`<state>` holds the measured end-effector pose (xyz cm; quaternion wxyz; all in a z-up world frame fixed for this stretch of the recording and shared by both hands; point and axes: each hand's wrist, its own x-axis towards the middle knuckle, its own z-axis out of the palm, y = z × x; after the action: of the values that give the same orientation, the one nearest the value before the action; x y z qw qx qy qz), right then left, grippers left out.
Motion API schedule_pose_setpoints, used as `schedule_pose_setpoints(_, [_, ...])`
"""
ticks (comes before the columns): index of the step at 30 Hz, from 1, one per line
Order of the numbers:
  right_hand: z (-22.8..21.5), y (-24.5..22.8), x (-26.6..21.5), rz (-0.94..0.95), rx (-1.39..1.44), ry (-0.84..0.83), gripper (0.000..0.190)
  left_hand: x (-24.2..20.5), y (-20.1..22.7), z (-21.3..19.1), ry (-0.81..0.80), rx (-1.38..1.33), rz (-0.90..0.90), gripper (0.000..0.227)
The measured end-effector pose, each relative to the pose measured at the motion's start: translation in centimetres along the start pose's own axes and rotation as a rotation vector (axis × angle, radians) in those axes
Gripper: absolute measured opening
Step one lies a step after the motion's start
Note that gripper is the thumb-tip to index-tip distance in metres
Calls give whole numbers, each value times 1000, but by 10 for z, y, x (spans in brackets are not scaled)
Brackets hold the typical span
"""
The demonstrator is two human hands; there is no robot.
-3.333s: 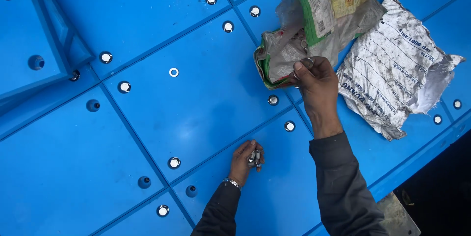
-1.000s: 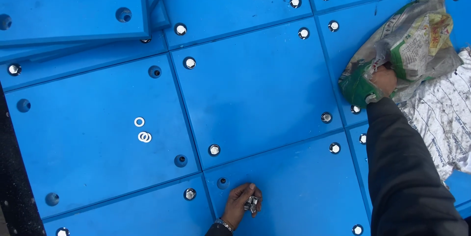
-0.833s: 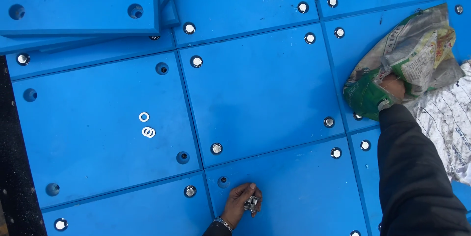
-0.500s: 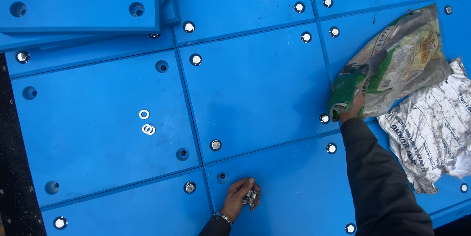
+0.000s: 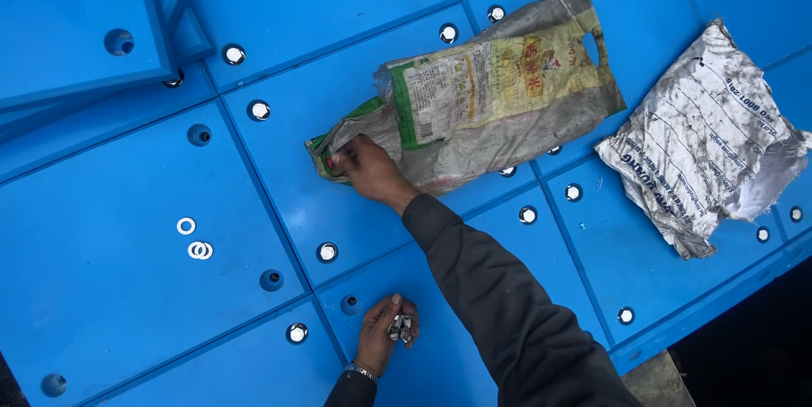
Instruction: The person aligns blue steel panels on a large angled structure and inserts bolts and washers into the panel holes by hand. They retrieve fasteners from a plastic sack on the panels, place bolts through aligned holes, and gather loose washers and bolts across the panel surfaces.
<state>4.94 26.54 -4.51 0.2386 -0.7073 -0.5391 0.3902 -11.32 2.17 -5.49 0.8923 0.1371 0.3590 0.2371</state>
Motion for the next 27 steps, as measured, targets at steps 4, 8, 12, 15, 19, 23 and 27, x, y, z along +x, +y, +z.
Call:
schedule_pose_setpoints(4, [1, -94, -78, -392, 131, -115, 30, 3, -9, -7, 20, 10, -8, 44])
schedule_pose_setpoints(8, [-55, -64, -159, -241, 480, 48, 27, 4, -10, -10, 8, -17, 19, 43])
schedule_pose_setpoints(12, [-194, 65, -206, 166, -38, 584, 26, -1, 1, -1, 16, -2, 33, 42])
schedule_pose_setpoints(15, [-300, 172, -253, 290, -896, 808, 47, 0, 3, 0, -17, 11, 56, 41])
schedule_pose_setpoints(19, [-374, 272, -272, 676, -1145, 418, 65, 4, 1, 0, 7, -5, 79, 42])
schedule_pose_setpoints(23, [-411, 320, -252, 655, -1329, 172, 52, 1, 0, 0, -38, 18, 88, 43])
schedule_pose_setpoints(27, [-398, 300, -251, 597, -1418, 141, 45, 7, -3, 5, -41, -9, 163, 43])
